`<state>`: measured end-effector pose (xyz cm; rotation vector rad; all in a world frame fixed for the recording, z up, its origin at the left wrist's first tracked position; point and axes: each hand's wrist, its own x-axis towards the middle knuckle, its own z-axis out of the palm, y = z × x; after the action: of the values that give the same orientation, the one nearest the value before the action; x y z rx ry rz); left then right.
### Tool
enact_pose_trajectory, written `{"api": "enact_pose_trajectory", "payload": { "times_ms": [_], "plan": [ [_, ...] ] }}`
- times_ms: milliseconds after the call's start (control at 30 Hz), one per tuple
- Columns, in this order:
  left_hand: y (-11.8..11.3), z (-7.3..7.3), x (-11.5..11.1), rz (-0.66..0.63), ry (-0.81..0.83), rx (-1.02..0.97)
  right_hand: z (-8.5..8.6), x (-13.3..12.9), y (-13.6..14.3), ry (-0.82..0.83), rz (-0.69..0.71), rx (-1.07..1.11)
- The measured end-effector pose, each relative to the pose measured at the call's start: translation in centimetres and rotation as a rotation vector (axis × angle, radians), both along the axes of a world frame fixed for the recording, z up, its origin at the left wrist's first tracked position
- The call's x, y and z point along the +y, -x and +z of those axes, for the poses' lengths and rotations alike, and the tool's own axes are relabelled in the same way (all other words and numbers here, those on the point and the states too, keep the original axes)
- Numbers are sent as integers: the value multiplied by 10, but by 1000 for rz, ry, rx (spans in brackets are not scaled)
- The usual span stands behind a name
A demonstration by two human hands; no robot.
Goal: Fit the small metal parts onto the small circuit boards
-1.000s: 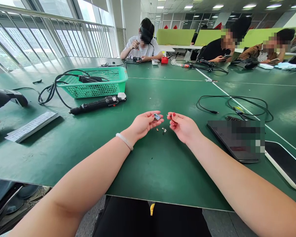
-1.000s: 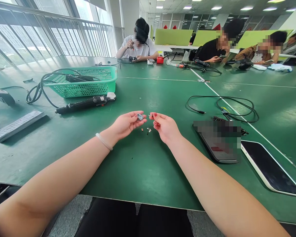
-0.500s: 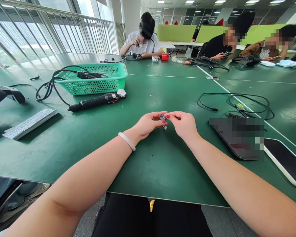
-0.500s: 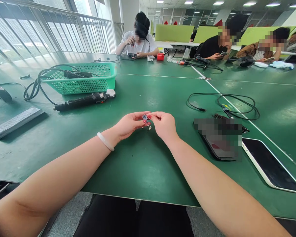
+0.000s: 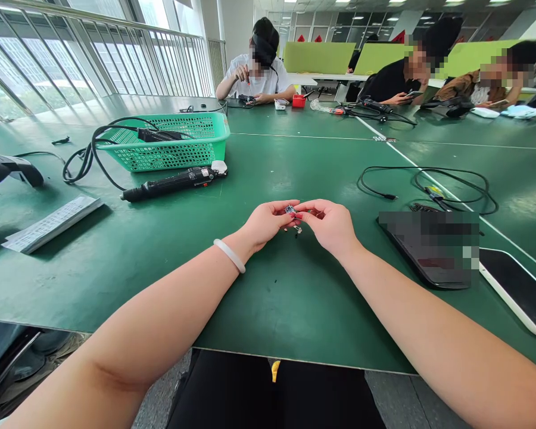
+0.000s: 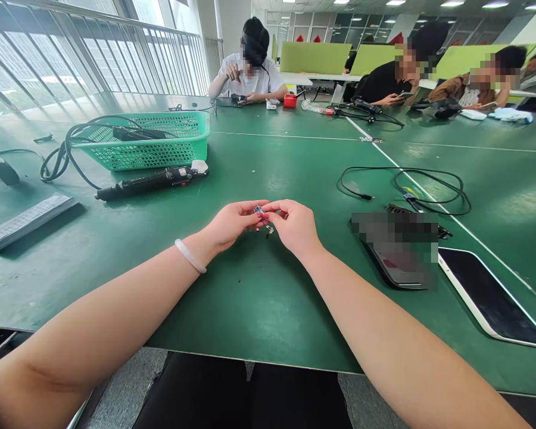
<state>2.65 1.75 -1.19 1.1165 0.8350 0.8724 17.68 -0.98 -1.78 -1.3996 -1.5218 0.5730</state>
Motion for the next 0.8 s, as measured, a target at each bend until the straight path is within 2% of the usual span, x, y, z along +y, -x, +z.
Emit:
{"api": "enact_pose_trajectory", "payload": {
  "times_ms": [133,233,367,633,733,800],
  "plan": [
    [-1,0,-1,-6,-48,55,-1,1,-1,-25,-5,2],
    [-1,0,-1,15,-143,166,-4,4,-3,28,-6,55],
    [1,-4,1,36,-276,315,-6,8,-5,128,17,197],
    [1,-5,2,56,-407,402,-2,2,5,282,62,566],
    [1,-4,1,71,-420,441,-4,2,7,226,27,518],
    [1,-4,1,68,-428,452,-4,2,7,148,-6,397]
  ]
}}
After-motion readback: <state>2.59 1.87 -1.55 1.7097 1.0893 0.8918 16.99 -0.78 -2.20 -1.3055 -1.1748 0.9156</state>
